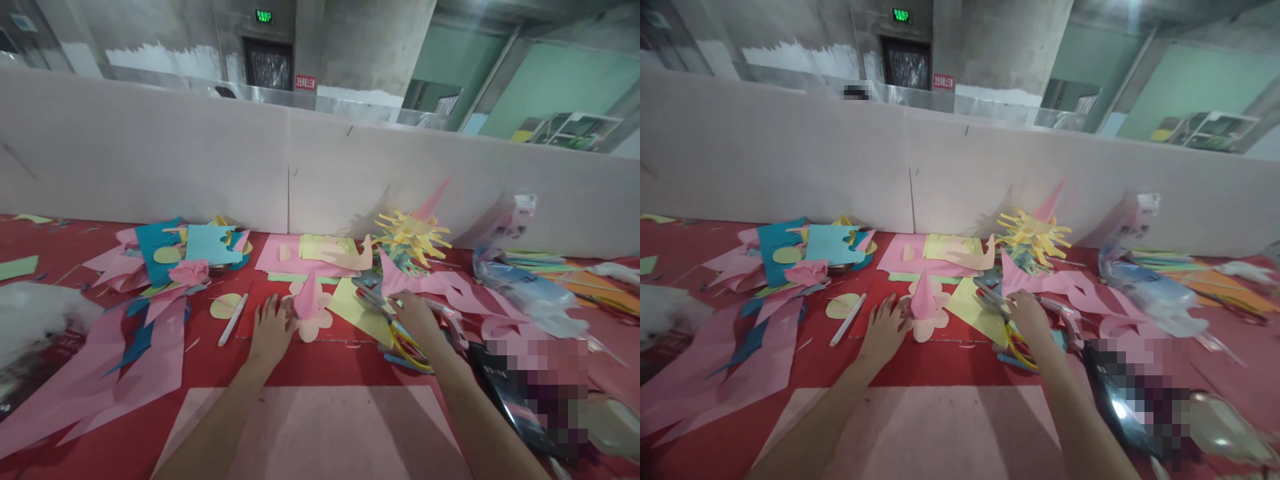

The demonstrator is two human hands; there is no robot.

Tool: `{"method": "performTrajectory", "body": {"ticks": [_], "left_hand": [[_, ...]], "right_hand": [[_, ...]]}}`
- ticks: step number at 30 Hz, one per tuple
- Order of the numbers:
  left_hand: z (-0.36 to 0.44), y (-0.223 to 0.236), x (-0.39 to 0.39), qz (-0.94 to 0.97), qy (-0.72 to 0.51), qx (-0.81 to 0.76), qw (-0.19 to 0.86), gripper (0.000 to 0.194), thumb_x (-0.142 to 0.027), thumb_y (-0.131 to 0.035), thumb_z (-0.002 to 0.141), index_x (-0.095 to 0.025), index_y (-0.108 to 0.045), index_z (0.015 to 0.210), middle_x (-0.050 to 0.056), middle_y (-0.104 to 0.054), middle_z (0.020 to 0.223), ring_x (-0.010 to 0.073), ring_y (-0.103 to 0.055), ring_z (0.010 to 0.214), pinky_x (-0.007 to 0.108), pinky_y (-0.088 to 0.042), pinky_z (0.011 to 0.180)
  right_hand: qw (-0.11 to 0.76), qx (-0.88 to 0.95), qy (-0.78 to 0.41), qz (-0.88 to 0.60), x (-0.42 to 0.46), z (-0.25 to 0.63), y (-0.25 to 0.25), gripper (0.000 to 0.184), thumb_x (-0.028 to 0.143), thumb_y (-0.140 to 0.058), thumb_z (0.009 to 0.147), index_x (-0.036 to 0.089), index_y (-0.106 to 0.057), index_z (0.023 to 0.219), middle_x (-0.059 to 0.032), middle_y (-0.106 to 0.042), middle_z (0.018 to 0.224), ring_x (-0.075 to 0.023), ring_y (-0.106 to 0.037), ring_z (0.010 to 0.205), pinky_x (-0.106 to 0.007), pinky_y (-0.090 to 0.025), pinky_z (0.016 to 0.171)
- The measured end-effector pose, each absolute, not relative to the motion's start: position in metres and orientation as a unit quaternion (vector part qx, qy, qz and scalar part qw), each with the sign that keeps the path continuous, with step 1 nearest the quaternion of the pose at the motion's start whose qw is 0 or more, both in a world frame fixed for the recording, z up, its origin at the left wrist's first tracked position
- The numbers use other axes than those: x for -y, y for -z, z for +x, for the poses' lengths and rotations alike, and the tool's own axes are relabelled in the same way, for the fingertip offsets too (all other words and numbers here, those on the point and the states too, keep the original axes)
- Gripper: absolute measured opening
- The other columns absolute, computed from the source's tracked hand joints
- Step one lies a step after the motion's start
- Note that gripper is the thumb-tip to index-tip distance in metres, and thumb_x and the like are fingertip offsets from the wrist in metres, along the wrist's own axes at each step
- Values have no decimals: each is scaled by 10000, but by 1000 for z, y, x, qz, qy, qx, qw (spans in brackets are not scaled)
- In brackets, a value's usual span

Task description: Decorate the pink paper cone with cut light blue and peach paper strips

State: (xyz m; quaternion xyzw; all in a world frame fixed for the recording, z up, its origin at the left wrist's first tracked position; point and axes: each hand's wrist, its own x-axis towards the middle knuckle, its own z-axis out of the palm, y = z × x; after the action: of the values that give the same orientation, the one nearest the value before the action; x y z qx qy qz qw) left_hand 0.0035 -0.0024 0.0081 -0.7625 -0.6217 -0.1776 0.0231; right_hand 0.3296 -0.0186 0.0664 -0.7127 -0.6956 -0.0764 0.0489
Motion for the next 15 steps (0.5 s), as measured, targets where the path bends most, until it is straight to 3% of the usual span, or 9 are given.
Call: {"method": "performTrajectory", "body": {"ticks": [6,10,15], "left_hand": [[2,-8,3,-768,178,614,15,437,-287,-410,850,-181,-437,1273,153,-390,1361,279,-348,1252,478,-249,1023],[2,-9,4,-766,185,615,14,435,-283,-414,847,-178,-439,1268,155,-388,1361,282,-338,1257,481,-240,1026],[4,-9,4,-760,202,617,-4,441,-246,-397,850,-203,-405,1289,138,-387,1364,255,-351,1252,476,-244,1026]], "right_hand": [[17,669,27,-742,-18,307,-60,203,211,-467,810,140,-653,852,-131,-650,892,-192,-598,871,-240,-401,714],[15,636,5,-771,-19,308,-70,153,197,-516,748,129,-643,800,-131,-656,835,-207,-618,804,-247,-398,651],[96,592,4,-800,10,301,-88,310,333,-405,833,155,-581,1016,-100,-664,800,-187,-618,749,-238,-397,600]]}}
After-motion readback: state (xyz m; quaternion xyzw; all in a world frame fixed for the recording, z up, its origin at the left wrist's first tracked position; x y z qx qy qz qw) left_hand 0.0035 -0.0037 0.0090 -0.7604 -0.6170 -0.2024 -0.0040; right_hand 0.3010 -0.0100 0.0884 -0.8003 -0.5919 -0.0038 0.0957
